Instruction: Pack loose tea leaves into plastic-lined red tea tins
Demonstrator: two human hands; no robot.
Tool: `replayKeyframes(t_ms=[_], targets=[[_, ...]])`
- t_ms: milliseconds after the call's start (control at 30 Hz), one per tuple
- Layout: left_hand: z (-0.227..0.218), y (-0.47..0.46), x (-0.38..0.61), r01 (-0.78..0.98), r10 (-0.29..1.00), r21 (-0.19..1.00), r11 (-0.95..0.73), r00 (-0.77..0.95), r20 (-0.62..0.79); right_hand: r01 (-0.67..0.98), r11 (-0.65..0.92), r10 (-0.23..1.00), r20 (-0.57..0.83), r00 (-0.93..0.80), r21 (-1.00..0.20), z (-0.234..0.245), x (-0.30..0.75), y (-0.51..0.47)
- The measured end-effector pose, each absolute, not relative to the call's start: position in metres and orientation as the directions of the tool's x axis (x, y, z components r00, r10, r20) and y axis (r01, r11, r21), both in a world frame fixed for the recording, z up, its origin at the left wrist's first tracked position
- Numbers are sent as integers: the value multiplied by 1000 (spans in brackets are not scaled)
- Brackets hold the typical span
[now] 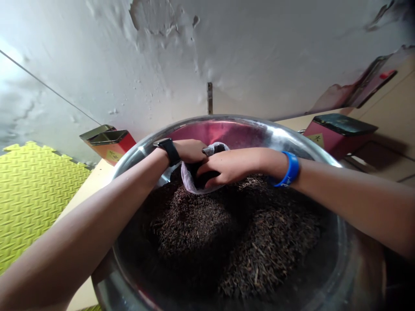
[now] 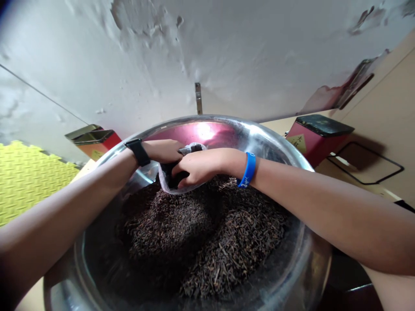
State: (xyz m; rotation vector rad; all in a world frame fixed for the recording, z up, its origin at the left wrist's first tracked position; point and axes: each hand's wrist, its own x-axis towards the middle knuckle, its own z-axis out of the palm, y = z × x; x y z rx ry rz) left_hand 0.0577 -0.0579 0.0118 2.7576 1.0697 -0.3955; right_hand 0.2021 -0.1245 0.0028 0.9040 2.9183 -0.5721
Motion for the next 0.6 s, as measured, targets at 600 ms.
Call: replayKeyframes(t_ms=[600], targets=[[13,-63,60,664,626,47,-746,724,-290,561,744,538,-172,-825,-362,6,204,-128]])
